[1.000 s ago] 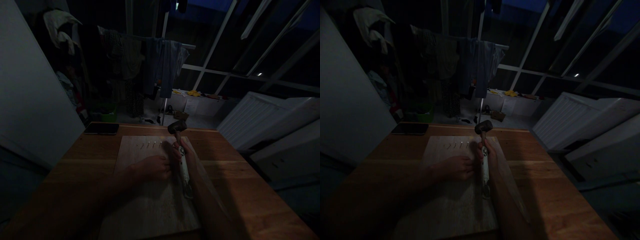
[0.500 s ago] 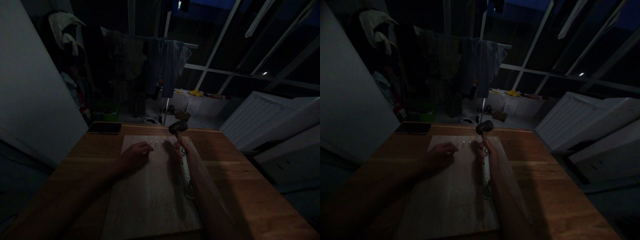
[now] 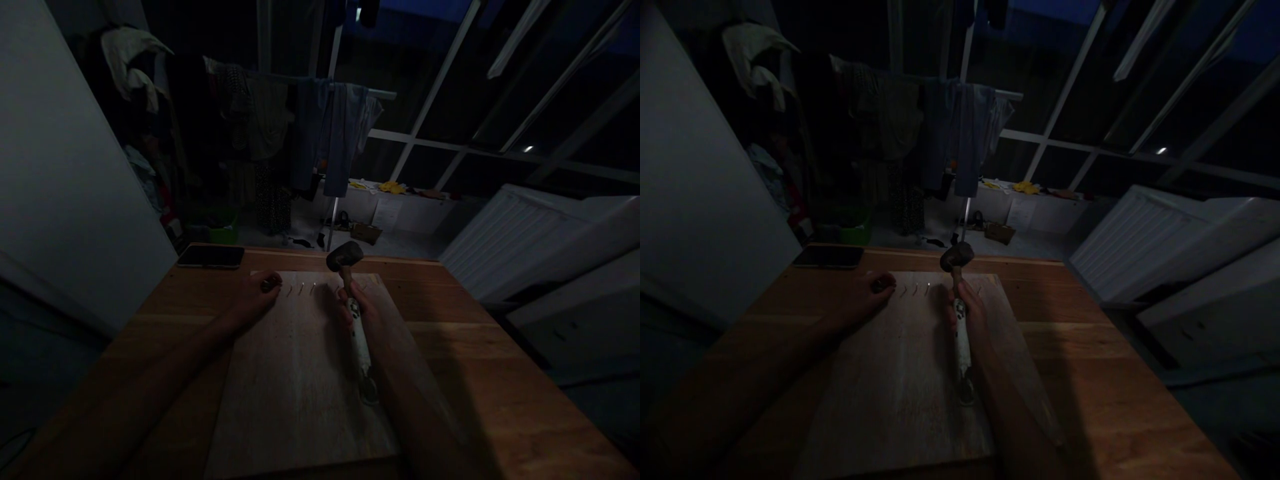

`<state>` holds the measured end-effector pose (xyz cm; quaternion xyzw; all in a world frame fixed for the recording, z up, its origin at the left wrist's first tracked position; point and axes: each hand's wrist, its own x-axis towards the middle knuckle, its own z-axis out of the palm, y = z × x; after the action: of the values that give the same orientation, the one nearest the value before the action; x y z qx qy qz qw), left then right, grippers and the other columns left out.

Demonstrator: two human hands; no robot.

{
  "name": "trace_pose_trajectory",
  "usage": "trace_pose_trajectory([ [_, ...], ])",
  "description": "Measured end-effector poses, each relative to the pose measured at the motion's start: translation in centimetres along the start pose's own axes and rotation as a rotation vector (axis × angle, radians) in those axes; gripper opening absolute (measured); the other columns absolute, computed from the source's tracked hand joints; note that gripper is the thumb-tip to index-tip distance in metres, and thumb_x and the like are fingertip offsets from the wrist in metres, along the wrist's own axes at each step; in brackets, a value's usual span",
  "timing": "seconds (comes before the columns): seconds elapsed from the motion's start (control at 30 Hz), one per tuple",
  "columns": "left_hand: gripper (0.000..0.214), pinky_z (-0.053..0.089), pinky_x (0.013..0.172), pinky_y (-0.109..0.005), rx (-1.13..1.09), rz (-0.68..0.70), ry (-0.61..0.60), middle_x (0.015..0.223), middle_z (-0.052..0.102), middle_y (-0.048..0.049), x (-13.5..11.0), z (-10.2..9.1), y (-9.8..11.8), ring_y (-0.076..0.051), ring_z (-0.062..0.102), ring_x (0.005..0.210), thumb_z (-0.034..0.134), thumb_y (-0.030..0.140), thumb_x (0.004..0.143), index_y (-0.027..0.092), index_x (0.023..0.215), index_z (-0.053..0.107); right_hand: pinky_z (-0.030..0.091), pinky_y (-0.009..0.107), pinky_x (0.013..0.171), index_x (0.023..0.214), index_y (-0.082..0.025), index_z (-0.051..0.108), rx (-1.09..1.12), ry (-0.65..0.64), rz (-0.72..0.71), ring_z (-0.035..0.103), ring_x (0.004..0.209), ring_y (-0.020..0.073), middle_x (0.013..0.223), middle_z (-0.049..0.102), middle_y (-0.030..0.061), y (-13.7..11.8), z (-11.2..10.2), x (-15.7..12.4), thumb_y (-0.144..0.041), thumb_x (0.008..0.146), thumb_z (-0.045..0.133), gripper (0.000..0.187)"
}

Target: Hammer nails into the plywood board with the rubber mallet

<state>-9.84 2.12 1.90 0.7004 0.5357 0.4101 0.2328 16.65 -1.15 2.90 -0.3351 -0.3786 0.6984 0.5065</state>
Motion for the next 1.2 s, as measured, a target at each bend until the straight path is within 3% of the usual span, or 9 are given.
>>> trace_pose_trajectory([
  [0.13, 0.020, 0.060, 0.074, -0.030, -0.028, 0.009, -0.061, 0.082, 0.076, -0.0044, -0.1, 0.0, -0.1, -0.020, 0.072, 0.077, 0.064, 0.034, 0.081, 0.019, 0.091, 0.071, 0.033, 0.017, 0.028, 0.080, -0.023, 0.056, -0.005, 0.023, -0.081, 0.042, 0.031, 0.0062, 0.055, 0.058, -0.0081, -0.4, 1.9, -0.4, -0.053, 0.082, 0.076, 0.036],
  [0.27, 0.021, 0.060, 0.074, -0.031, -0.053, 0.005, -0.050, 0.082, 0.076, -0.0040, -0.2, 0.2, -0.2, -0.019, 0.073, 0.076, 0.064, 0.034, 0.083, 0.018, 0.096, 0.070, 0.032, 0.017, 0.025, 0.083, -0.022, 0.059, 0.011, 0.005, -0.103, 0.044, 0.030, 0.0044, 0.066, 0.062, -0.0077, -0.9, 4.7, -0.5, -0.048, 0.079, 0.079, 0.033],
  [0.43, 0.023, 0.060, 0.076, -0.031, -0.047, -0.006, -0.027, 0.085, 0.077, -0.0051, -0.3, 0.3, -0.7, -0.020, 0.073, 0.079, 0.065, 0.032, 0.082, 0.017, 0.099, 0.070, 0.032, 0.018, 0.024, 0.081, -0.020, 0.062, -0.027, -0.062, -0.074, 0.046, 0.029, 0.0052, 0.063, 0.061, -0.0069, 1.2, 7.2, -0.2, -0.052, 0.079, 0.078, 0.036],
  [0.63, 0.028, 0.058, 0.075, -0.029, -0.072, 0.011, -0.061, 0.090, 0.077, -0.0048, -0.3, 0.2, -0.7, -0.020, 0.073, 0.083, 0.061, 0.028, 0.082, 0.018, 0.106, 0.072, 0.036, 0.019, 0.026, 0.085, -0.020, 0.067, -0.102, -0.062, -0.054, 0.049, 0.030, 0.0064, 0.065, 0.062, -0.0059, 3.6, 7.3, -0.3, -0.053, 0.081, 0.076, 0.035],
  [0.8, 0.027, 0.054, 0.068, -0.027, -0.042, -0.012, -0.053, 0.084, 0.075, -0.0034, -0.3, 0.2, -0.6, -0.019, 0.070, 0.076, 0.062, 0.028, 0.082, 0.017, 0.104, 0.073, 0.035, 0.020, 0.027, 0.096, -0.020, 0.070, -0.142, -0.086, -0.083, 0.049, 0.032, 0.0068, 0.065, 0.061, -0.0063, 3.6, 7.5, -0.6, -0.054, 0.083, 0.075, 0.037],
  [1.07, 0.029, 0.051, 0.064, -0.027, -0.023, -0.014, -0.034, 0.083, 0.075, -0.0035, -0.1, 0.4, -1.4, -0.020, 0.067, 0.073, 0.066, 0.028, 0.078, 0.016, 0.104, 0.074, 0.034, 0.020, 0.030, 0.094, -0.020, 0.072, -0.243, -0.125, -0.106, 0.047, 0.034, 0.0066, 0.062, 0.057, -0.0071, 3.9, 7.4, -0.7, -0.054, 0.086, 0.072, 0.035],
  [1.2, 0.035, 0.056, 0.073, -0.030, -0.030, 0.042, -0.034, 0.090, 0.075, -0.0041, 0.0, 0.6, -1.3, -0.021, 0.070, 0.080, 0.066, 0.031, 0.078, 0.018, 0.109, 0.072, 0.033, 0.022, 0.028, 0.092, -0.021, 0.068, -0.192, -0.097, -0.080, 0.046, 0.032, 0.0079, 0.058, 0.057, -0.0079, 3.5, 7.5, -0.7, -0.055, 0.082, 0.076, 0.036],
])
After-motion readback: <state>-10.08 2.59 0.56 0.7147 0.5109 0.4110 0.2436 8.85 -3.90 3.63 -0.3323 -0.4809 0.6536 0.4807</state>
